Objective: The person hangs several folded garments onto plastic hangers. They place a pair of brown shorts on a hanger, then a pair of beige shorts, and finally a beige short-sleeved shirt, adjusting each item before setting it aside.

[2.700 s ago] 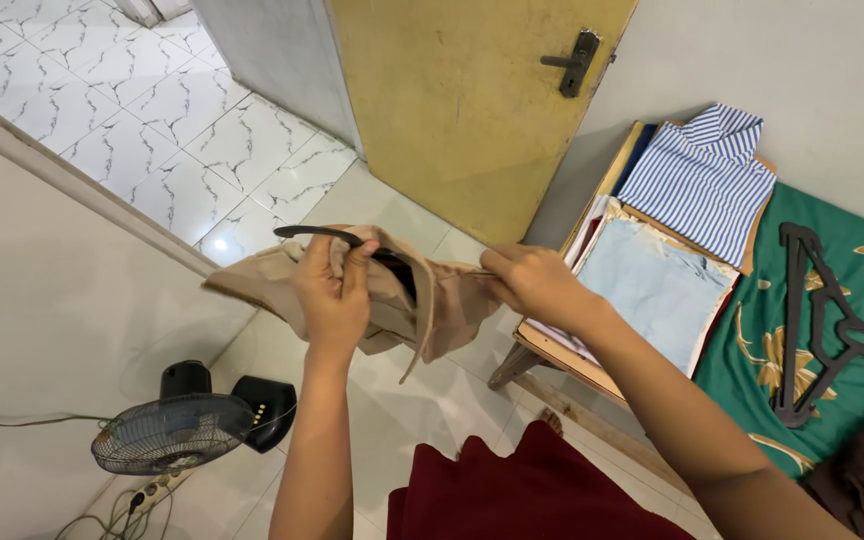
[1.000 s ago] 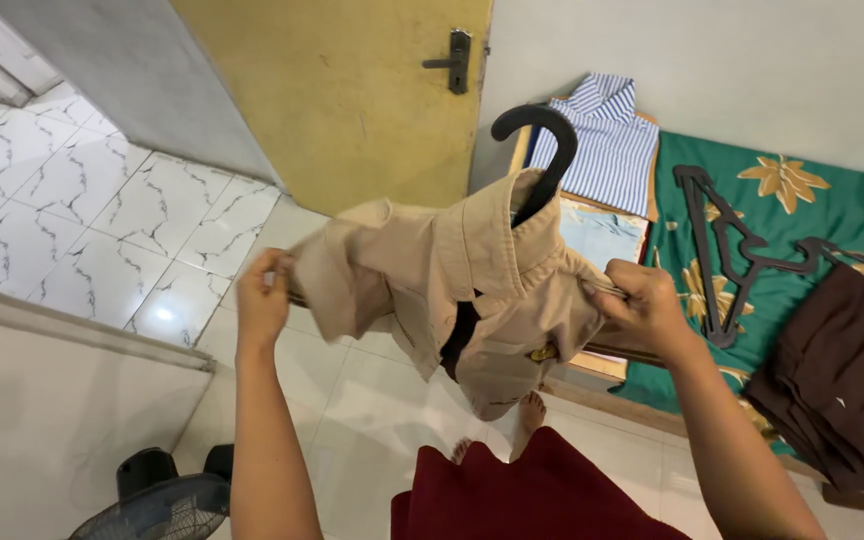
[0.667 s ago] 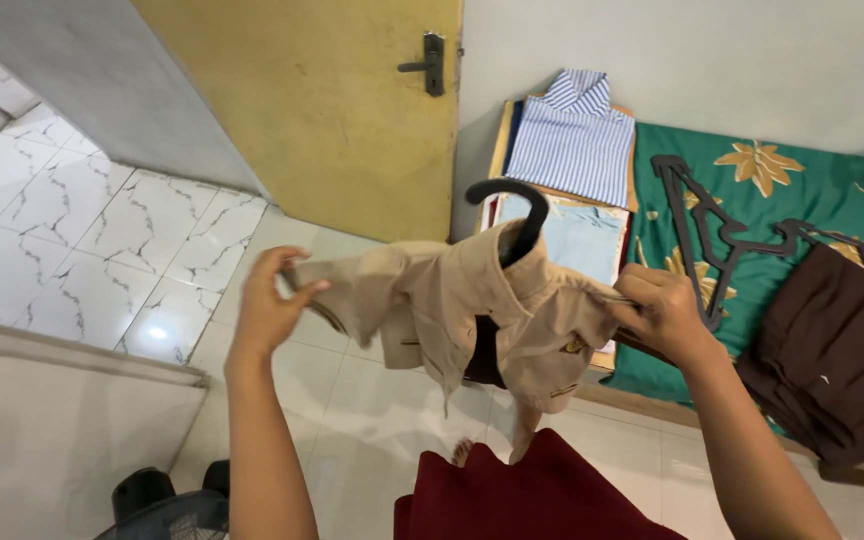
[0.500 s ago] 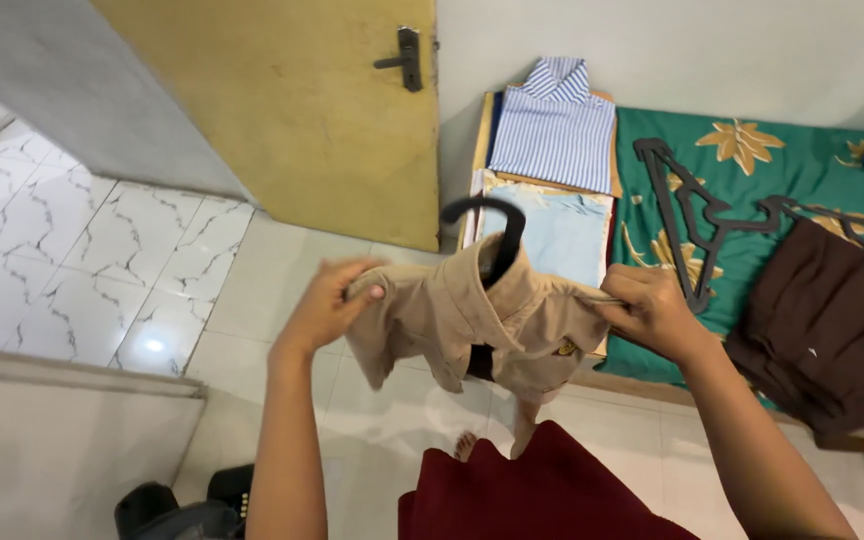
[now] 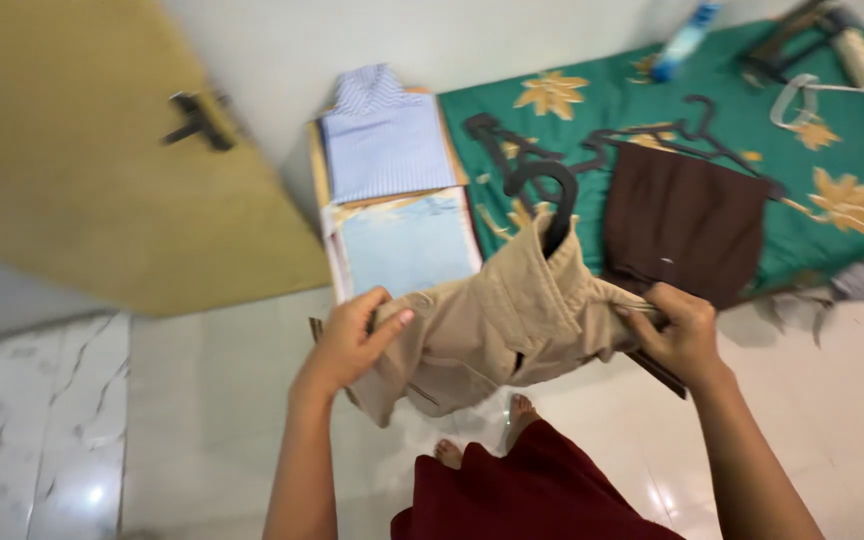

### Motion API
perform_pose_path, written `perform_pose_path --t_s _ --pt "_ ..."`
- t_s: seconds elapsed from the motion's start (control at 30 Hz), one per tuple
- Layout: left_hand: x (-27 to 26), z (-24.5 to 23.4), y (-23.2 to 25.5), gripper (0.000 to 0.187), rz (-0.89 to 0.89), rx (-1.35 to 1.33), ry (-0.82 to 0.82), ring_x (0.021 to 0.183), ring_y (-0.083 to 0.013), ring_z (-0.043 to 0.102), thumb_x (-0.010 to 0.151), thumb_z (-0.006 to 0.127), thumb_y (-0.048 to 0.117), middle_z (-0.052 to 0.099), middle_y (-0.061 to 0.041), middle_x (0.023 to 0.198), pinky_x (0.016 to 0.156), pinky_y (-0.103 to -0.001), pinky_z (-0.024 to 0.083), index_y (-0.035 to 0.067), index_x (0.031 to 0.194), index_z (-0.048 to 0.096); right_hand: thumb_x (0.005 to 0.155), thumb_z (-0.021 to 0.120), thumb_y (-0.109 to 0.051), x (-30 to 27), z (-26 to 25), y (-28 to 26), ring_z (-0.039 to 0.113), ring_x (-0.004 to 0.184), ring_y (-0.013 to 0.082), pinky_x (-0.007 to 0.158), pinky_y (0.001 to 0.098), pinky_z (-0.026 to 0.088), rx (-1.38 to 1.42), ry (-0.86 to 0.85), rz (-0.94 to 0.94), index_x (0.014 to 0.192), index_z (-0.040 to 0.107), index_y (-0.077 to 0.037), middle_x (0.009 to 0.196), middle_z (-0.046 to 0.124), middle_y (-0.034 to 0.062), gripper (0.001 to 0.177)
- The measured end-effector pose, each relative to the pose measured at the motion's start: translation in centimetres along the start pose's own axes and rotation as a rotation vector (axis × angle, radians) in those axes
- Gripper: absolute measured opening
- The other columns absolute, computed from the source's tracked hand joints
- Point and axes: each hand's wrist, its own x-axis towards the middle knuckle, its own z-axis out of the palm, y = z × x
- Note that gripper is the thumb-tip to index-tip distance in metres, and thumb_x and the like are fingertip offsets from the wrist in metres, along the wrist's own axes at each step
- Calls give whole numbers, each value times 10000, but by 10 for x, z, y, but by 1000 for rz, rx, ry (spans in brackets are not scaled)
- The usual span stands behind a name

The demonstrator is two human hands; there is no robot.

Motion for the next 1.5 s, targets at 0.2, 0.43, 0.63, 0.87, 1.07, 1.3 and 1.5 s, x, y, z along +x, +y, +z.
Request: perform_pose_path --t_s 0.2,0.43,0.63,0.87,1.07,1.3,1.5 --pt "74 108 29 329 130 -183 -390 657 -95 408 968 727 302 454 -38 712 581 -303 387 11 892 594 722 885 -135 -36 -103 83 380 473 156 478 324 346 -196 103 254 623 501 -2 565 426 96 418" --pt "169 170 86 353 7 -449 -593 708 -19 477 732 877 275 542 95 744 606 -240 409 56 882 643 813 830 -77 -15 -218 176 426 618 44 537 257 323 78 224 269 718 572 13 645 501 -10 289" --pt "248 190 98 288 75 -363 -217 656 -23 469 825 873 205 562 62 681 559 -234 377 13 814 659 837 835 -57 65 -228 273 463 726 85 685 262 366 37 207 190 818 598 43 741 541 5 258" --pt "293 242 58 220 -17 -133 -57 567 -88 470 832 850 206 577 22 655 516 -277 393 42 856 705 803 847 -113 111 -186 343 426 739 116 669 301 334 148 112 252 757 584 13 713 481 -3 295" --pt "318 263 15 214 103 129 332 781 -246 622 808 809 132 631 -111 916 654 -353 513 41 972 706 906 869 -153 135 -162 413 412 724 158 699 347 347 55 167 364 781 584 37 722 469 45 365" --pt "301 267 -14 179 -6 86 325 915 -254 703 897 741 107 697 -108 993 787 -363 550 39 1055 692 882 885 -296 172 -73 502 593 996 399 872 499 430 -459 58 347 1010 715 -27 989 697 172 342" --pt "271 271 -51 263 -216 58 172 1020 -264 715 882 750 156 718 -129 1089 867 -376 555 42 1110 684 865 780 -125 215 27 466 548 1251 391 1042 523 354 -249 49 170 1223 692 -88 1289 644 193 371"
